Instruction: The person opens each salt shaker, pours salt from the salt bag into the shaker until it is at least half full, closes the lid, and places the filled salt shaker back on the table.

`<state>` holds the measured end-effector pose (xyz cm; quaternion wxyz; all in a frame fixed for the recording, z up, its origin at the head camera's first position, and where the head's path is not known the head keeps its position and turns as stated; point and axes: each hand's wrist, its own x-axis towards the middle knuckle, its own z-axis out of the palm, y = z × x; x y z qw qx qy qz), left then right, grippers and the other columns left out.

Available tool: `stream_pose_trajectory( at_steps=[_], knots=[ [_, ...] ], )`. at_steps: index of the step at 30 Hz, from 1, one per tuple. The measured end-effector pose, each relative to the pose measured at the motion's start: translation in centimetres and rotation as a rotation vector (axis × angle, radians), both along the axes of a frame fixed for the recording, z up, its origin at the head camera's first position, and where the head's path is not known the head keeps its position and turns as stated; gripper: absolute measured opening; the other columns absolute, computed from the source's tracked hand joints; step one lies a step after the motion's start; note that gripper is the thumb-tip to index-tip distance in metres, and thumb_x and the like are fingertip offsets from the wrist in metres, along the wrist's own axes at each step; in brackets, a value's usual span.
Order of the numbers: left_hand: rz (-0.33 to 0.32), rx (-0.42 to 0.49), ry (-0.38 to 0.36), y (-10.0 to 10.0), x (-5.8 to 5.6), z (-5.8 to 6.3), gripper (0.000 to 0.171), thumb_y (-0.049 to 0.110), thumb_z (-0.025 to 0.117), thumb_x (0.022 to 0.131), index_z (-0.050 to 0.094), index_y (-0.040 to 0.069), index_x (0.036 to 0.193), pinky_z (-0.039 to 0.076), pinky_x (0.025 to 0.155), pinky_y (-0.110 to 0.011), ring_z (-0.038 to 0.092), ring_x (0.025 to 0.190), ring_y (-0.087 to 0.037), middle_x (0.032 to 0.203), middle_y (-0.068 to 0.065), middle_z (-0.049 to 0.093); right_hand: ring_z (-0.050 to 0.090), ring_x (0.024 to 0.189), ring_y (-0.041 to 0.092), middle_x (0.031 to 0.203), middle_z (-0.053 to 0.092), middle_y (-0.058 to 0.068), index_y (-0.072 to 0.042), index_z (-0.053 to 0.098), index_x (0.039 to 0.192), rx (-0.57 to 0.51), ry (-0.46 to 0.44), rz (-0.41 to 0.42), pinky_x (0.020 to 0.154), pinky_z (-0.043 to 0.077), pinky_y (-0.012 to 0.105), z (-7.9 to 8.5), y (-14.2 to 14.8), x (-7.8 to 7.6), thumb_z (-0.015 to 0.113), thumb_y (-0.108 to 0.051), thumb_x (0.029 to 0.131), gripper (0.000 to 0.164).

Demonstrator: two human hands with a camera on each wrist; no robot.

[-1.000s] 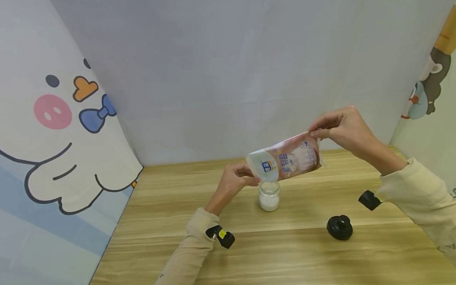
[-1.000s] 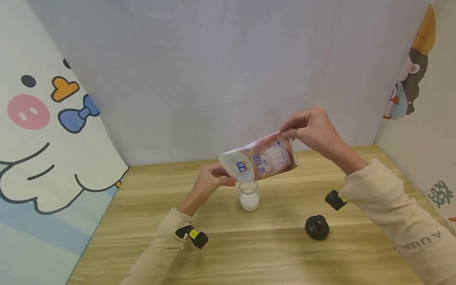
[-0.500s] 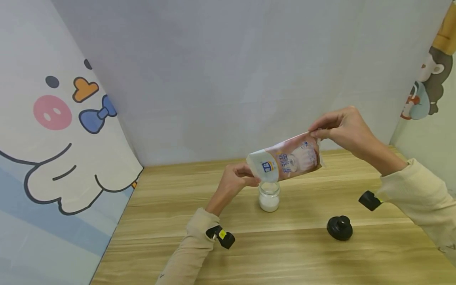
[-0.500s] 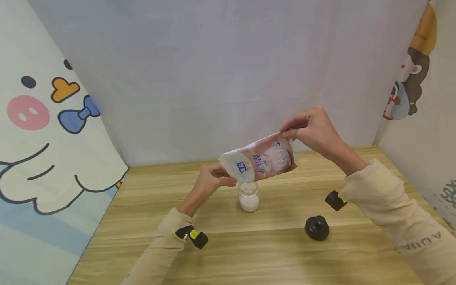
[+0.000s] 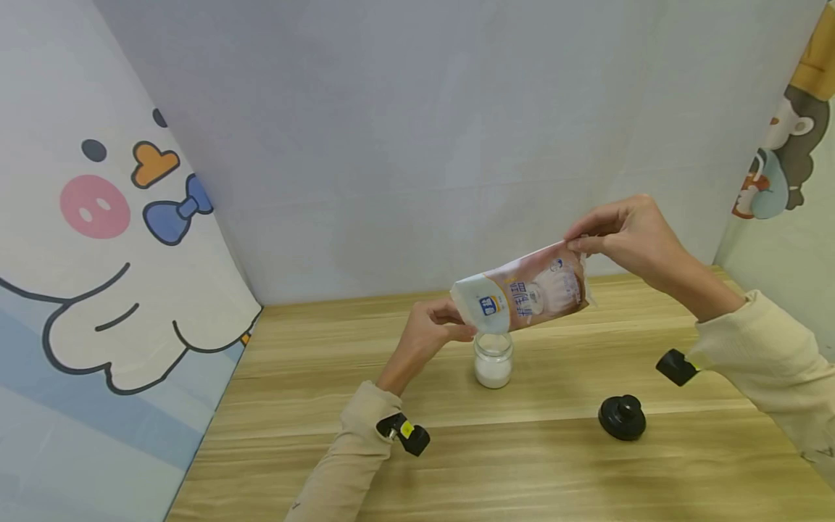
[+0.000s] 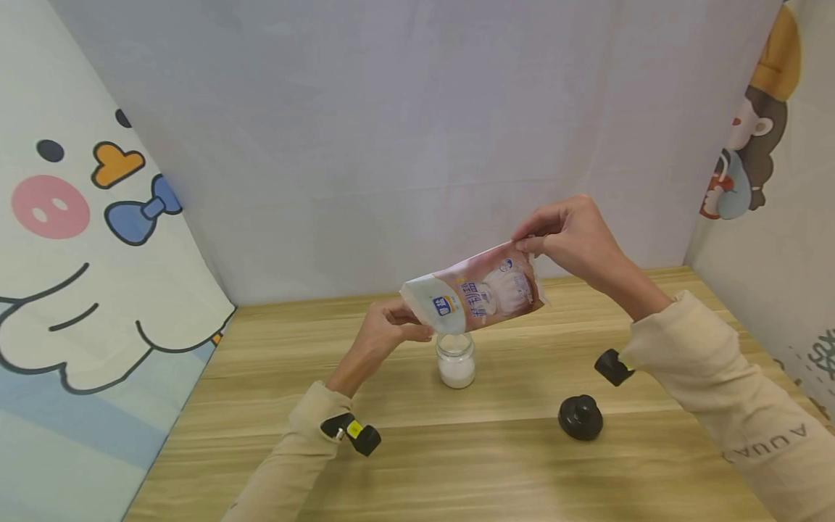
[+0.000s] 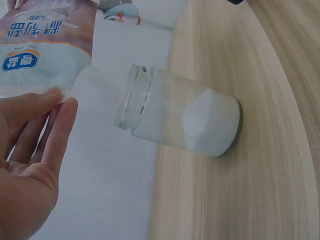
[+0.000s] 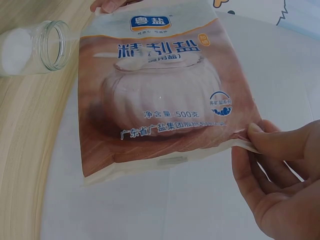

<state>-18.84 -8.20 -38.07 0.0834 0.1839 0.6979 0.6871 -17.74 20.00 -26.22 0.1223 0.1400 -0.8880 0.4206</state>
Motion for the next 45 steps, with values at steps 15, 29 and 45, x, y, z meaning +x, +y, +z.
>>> stream_pose_trajectory(
  at_steps=[15, 29, 45],
  knots=[
    [0.003, -0.006, 0.002, 0.0, 0.2, 0.1, 0.019, -0.011, 0.071, 0.073, 0.064, -0.012, 0.091, 0.058, 0.075, -0.039, 0.067, 0.079, -0.021, 0.089, -0.017, 0.069, 0.063, 0.077, 0.012, 0.087, 0.071, 0.006, -0.004, 0.075, 0.09, -0.003, 0.005, 0.004, 0.065, 0.05, 0.021, 0.0, 0.0, 0.1, 0.07, -0.011, 0.085, 0.009],
    [0.001, -0.014, -0.021, 0.0, -1.1, -1.5, 0.023, -0.01, 0.072, 0.073, 0.065, -0.011, 0.095, 0.058, 0.076, -0.04, 0.067, 0.081, -0.023, 0.093, -0.019, 0.069, 0.063, 0.075, 0.013, 0.086, 0.071, 0.006, -0.004, 0.075, 0.089, -0.007, 0.005, 0.005, 0.064, 0.051, 0.022, 0.1, 0.0, 0.1, 0.07, -0.009, 0.085, 0.007],
    [0.019, -0.006, 0.011, 0.2, -1.5, -2.4, 0.023, -0.007, 0.075, 0.072, 0.068, -0.004, 0.094, 0.059, 0.073, -0.039, 0.067, 0.081, -0.023, 0.09, -0.013, 0.07, 0.064, 0.076, 0.013, 0.086, 0.071, 0.006, -0.004, 0.075, 0.089, -0.017, -0.006, 0.002, 0.065, 0.051, 0.021, 0.2, 0.0, 0.1, 0.071, -0.009, 0.084, 0.008]
  ],
)
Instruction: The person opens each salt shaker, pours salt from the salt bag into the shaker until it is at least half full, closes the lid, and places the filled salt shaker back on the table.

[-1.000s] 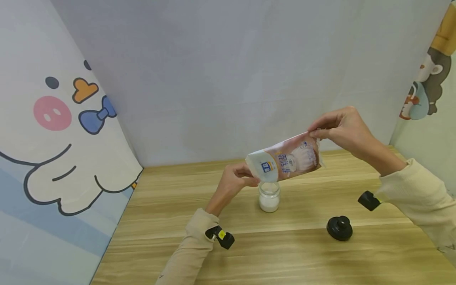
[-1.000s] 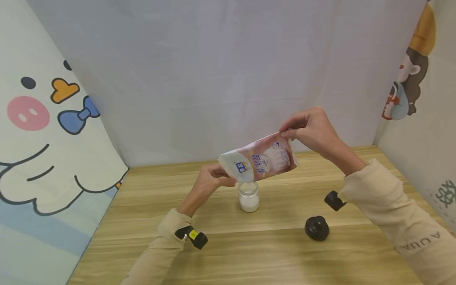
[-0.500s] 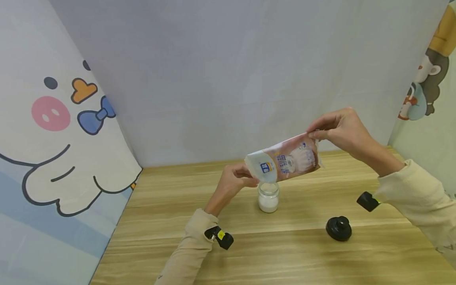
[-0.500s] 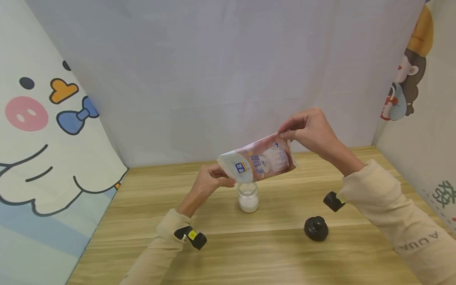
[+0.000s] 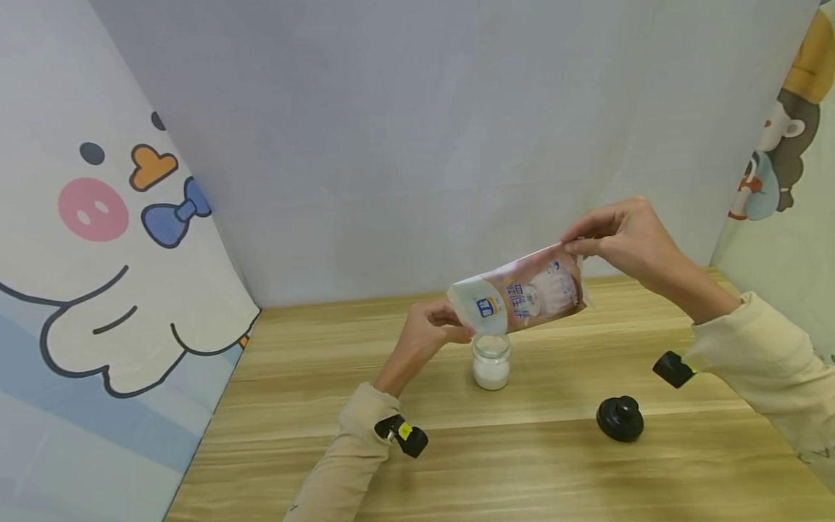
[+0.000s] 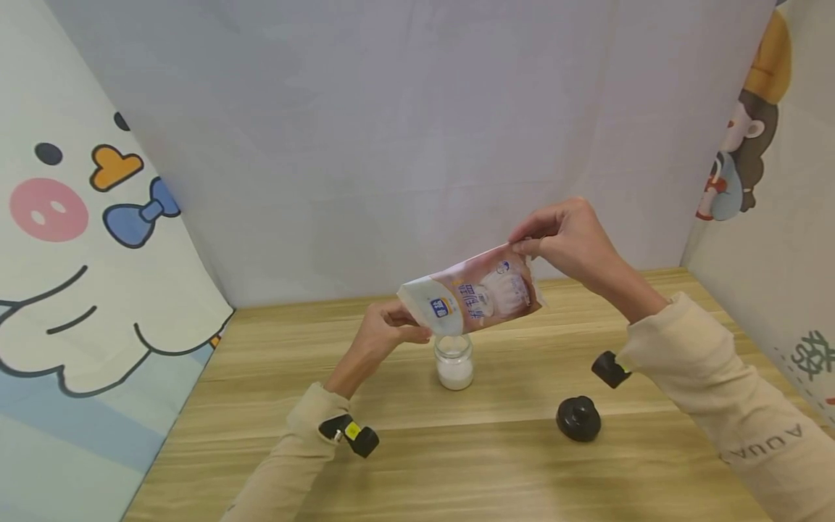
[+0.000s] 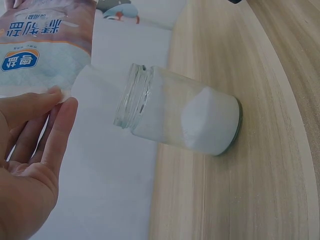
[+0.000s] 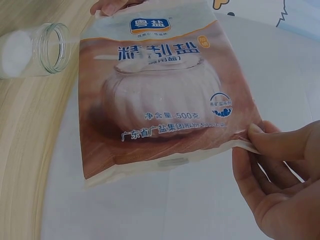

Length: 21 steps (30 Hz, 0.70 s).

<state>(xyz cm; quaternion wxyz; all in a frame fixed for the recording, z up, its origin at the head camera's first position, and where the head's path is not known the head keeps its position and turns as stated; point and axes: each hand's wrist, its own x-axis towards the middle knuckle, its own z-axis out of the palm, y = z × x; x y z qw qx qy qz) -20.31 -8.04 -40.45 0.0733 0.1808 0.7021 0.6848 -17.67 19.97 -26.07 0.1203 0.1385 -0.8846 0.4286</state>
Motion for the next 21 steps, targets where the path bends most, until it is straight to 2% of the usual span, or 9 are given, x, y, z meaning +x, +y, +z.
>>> stream_pose_trajectory(
  at_steps=[9, 21],
  knots=[
    [-0.004, 0.007, -0.006, 0.02, 0.05, -0.04, 0.026, -0.006, 0.076, 0.072, 0.067, -0.006, 0.097, 0.058, 0.075, -0.04, 0.067, 0.082, -0.022, 0.091, -0.015, 0.07, 0.064, 0.075, 0.013, 0.085, 0.071, 0.006, -0.004, 0.075, 0.088, -0.006, 0.004, 0.001, 0.064, 0.051, 0.022, -0.09, -0.01, 0.01, 0.071, -0.008, 0.084, 0.007],
    [-0.003, -0.002, 0.004, 0.08, 0.04, -0.08, 0.024, -0.005, 0.075, 0.072, 0.068, -0.003, 0.095, 0.059, 0.074, -0.04, 0.068, 0.082, -0.023, 0.089, -0.012, 0.07, 0.064, 0.075, 0.013, 0.085, 0.071, 0.005, -0.004, 0.075, 0.088, -0.007, 0.013, -0.001, 0.063, 0.051, 0.022, -0.11, 0.01, -0.05, 0.071, -0.008, 0.084, 0.007]
  ],
)
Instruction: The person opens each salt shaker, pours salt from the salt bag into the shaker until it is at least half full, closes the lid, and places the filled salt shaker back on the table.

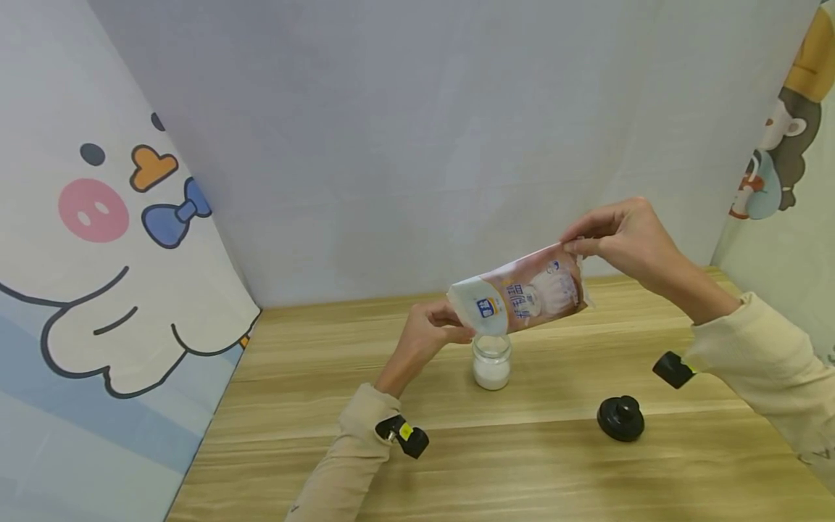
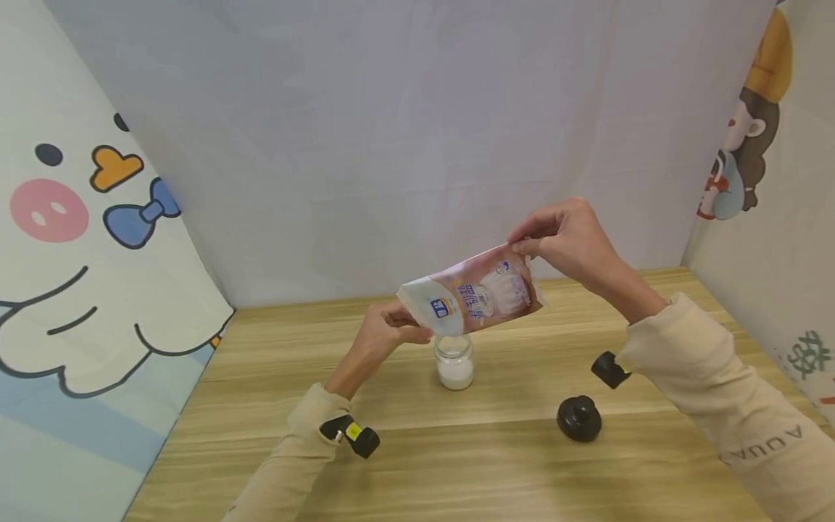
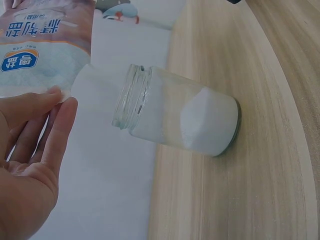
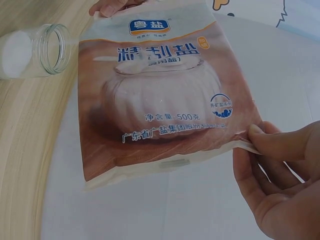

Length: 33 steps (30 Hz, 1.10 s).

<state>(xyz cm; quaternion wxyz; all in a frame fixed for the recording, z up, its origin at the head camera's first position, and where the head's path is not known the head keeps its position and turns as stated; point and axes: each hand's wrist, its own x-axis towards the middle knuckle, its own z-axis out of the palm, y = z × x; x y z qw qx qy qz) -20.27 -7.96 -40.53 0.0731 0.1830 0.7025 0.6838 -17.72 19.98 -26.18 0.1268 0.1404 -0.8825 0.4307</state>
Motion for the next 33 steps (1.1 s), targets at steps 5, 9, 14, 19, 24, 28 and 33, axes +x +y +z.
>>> stream_pose_trajectory(
  at_steps=[5, 9, 14, 19, 24, 28, 33],
  knots=[
    [0.001, 0.007, -0.006, -0.03, 0.07, -0.02, 0.024, -0.006, 0.075, 0.072, 0.068, -0.003, 0.095, 0.058, 0.075, -0.042, 0.068, 0.081, -0.023, 0.089, -0.012, 0.07, 0.064, 0.075, 0.013, 0.085, 0.071, 0.005, -0.004, 0.075, 0.089, -0.001, -0.007, 0.001, 0.063, 0.051, 0.022, 0.08, -0.08, 0.13, 0.071, -0.008, 0.084, 0.007],
    [-0.002, 0.012, -0.002, -0.11, 0.16, -0.02, 0.024, -0.006, 0.075, 0.072, 0.068, -0.004, 0.095, 0.059, 0.074, -0.04, 0.068, 0.08, -0.023, 0.088, -0.012, 0.07, 0.064, 0.076, 0.013, 0.086, 0.071, 0.005, -0.004, 0.075, 0.089, -0.002, -0.005, 0.002, 0.064, 0.051, 0.021, 0.13, -0.2, 0.25, 0.071, -0.008, 0.084, 0.007],
    [-0.003, 0.012, -0.002, -0.19, 0.26, -0.05, 0.023, -0.006, 0.074, 0.073, 0.068, -0.003, 0.095, 0.059, 0.073, -0.039, 0.068, 0.078, -0.023, 0.087, -0.012, 0.07, 0.064, 0.075, 0.013, 0.085, 0.071, 0.006, -0.004, 0.075, 0.088, 0.001, 0.007, 0.004, 0.064, 0.051, 0.021, 0.15, -0.34, 0.4, 0.071, -0.007, 0.084, 0.006],
    [-0.003, 0.011, 0.0, -0.26, 0.31, -0.04, 0.023, -0.006, 0.074, 0.073, 0.068, -0.002, 0.095, 0.059, 0.074, -0.039, 0.068, 0.079, -0.024, 0.087, -0.012, 0.07, 0.064, 0.075, 0.013, 0.085, 0.071, 0.006, -0.004, 0.075, 0.088, 0.002, 0.016, 0.006, 0.064, 0.051, 0.021, 0.14, -0.45, 0.51, 0.071, -0.007, 0.084, 0.006],
    [-0.001, 0.012, -0.001, -0.32, 0.23, -0.09, 0.024, -0.006, 0.074, 0.072, 0.068, -0.003, 0.095, 0.059, 0.073, -0.039, 0.068, 0.079, -0.024, 0.088, -0.013, 0.07, 0.064, 0.075, 0.013, 0.085, 0.071, 0.006, -0.004, 0.075, 0.088, 0.003, 0.017, 0.006, 0.064, 0.051, 0.021, 0.11, -0.55, 0.48, 0.07, -0.007, 0.085, 0.006],
    [0.001, 0.01, 0.0, -0.41, 0.25, -0.11, 0.024, -0.006, 0.075, 0.072, 0.069, -0.003, 0.095, 0.059, 0.073, -0.039, 0.068, 0.078, -0.024, 0.087, -0.013, 0.07, 0.064, 0.075, 0.013, 0.085, 0.071, 0.006, -0.004, 0.075, 0.088, 0.002, 0.015, 0.006, 0.064, 0.052, 0.021, 0.09, -0.7, 0.48, 0.07, -0.007, 0.085, 0.006],
    [0.002, 0.007, 0.011, -0.51, 0.2, -0.19, 0.024, -0.006, 0.075, 0.072, 0.069, -0.003, 0.095, 0.059, 0.072, -0.039, 0.068, 0.077, -0.024, 0.086, -0.013, 0.069, 0.064, 0.075, 0.012, 0.085, 0.071, 0.005, -0.004, 0.075, 0.088, -0.003, 0.014, 0.007, 0.064, 0.052, 0.021, 0.07, -0.84, 0.45, 0.07, -0.007, 0.085, 0.006]
  ],
)
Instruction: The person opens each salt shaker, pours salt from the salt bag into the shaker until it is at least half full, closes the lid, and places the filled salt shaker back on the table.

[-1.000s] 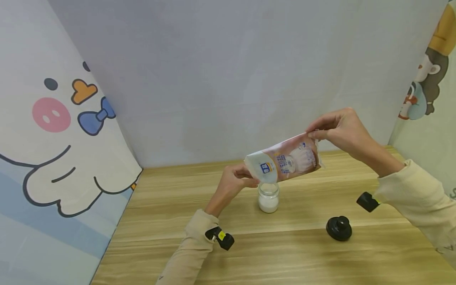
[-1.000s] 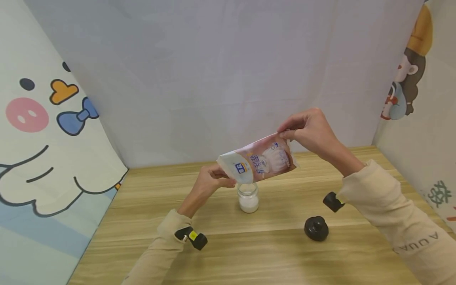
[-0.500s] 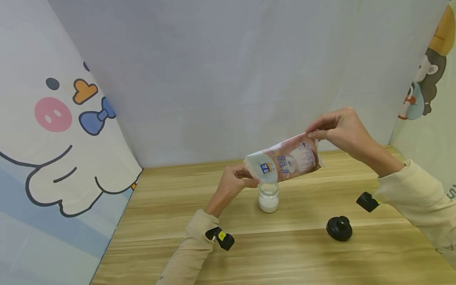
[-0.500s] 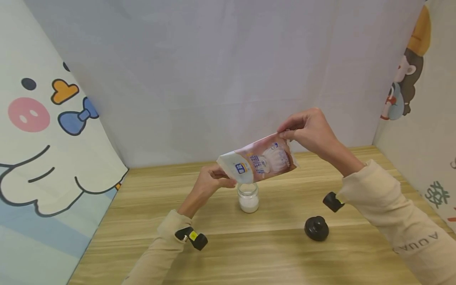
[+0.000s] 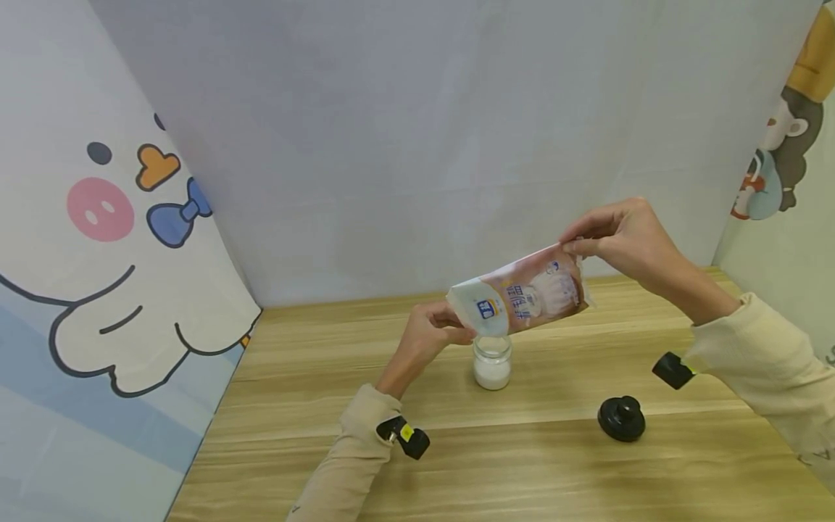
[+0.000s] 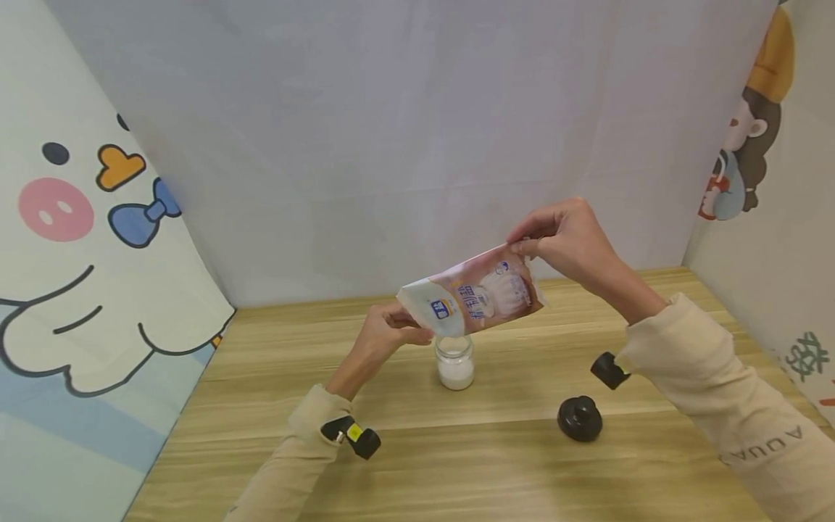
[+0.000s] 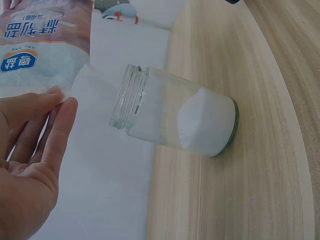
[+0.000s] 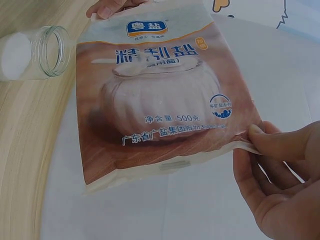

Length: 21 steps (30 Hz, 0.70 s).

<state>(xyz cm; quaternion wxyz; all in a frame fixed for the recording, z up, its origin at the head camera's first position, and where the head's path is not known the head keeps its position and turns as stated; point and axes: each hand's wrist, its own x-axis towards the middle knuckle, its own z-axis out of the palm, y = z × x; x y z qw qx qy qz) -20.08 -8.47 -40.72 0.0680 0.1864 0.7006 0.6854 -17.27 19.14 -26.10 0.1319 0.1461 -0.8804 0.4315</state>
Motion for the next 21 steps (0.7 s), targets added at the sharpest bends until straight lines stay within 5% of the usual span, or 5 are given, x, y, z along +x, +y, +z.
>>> stream_pose_trajectory(
  at_steps=[21],
  knots=[
    [-0.025, 0.002, -0.024, 0.04, -0.18, 0.11, 0.026, -0.01, 0.072, 0.073, 0.066, -0.009, 0.099, 0.059, 0.074, -0.039, 0.067, 0.077, -0.022, 0.089, -0.019, 0.068, 0.064, 0.076, 0.012, 0.086, 0.071, 0.006, -0.004, 0.075, 0.089, -0.005, -0.004, 0.001, 0.064, 0.052, 0.022, -0.08, 0.18, -0.17, 0.07, -0.007, 0.085, 0.007]
  ],
)
